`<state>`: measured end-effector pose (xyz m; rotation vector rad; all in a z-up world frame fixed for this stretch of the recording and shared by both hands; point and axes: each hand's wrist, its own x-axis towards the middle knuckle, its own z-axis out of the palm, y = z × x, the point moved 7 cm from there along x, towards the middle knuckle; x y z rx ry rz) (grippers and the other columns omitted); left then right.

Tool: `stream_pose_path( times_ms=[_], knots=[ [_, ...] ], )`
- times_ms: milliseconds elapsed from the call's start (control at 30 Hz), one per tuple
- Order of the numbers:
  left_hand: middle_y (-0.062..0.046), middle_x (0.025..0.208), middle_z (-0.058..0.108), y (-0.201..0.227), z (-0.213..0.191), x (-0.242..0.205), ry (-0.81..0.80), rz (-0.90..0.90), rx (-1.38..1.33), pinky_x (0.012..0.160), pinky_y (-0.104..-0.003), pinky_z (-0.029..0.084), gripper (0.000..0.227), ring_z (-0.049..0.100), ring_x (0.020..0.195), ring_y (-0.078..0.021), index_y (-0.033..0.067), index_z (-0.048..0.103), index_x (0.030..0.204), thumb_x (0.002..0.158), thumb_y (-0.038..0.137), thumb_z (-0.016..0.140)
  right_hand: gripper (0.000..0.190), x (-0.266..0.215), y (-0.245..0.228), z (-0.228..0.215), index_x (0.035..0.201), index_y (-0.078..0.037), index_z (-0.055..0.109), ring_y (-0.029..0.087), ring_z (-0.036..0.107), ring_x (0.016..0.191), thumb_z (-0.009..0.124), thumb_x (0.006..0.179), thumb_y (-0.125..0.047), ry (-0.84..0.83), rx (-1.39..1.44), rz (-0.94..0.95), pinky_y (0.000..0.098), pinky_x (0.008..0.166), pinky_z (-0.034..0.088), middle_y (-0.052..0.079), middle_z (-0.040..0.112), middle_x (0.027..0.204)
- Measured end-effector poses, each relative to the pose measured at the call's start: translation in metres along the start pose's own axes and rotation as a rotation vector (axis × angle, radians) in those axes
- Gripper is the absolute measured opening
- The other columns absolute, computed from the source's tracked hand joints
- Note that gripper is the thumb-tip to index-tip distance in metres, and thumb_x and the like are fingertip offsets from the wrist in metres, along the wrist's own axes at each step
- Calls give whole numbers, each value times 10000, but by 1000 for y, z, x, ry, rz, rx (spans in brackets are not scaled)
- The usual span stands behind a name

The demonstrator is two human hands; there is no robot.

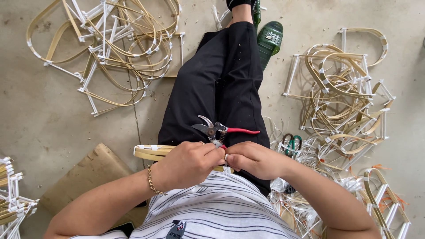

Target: The person uses shears to trim white plastic strips and then wraps the strips around the joints of curved bamboo frames by hand. They repeat this process for multiple frames while sitting on the floor surrounded by materials.

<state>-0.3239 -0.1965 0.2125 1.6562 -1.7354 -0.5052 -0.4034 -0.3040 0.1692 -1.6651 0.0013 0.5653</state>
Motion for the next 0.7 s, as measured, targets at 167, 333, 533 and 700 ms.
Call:
stream_pose_path(
  times_ms=[167,333,533,700],
  knots=[
    [-81,834,656,-8,4,-4,32,16,45,635,-357,554,149,681,705,-233,14,626,1009,957,147,671,340,5,7,-2,985,14,645,205,601,779,452,1060,-256,30,80,36,350,748,518,53,668,825],
    [-80,818,644,-41,-29,26,71,-102,69,667,-406,542,204,666,748,-288,77,627,1016,953,263,685,363,-10,91,-35,1173,3,648,241,573,990,487,1055,-301,412,83,15,369,897,467,111,619,1083],
    [-103,858,642,-85,-48,23,191,-155,257,694,-407,542,229,662,779,-299,88,620,1194,989,189,627,1075,-1,89,3,1472,3,401,467,343,1406,802,690,-615,474,-916,186,577,1124,265,270,416,1472],
    [-103,928,678,-115,-75,25,276,-262,-136,687,-332,578,331,696,698,-186,95,585,1383,1053,110,570,1064,1,114,1,1547,-51,374,397,397,1341,811,717,-552,441,-863,329,566,1119,266,211,452,1479]
  ],
)
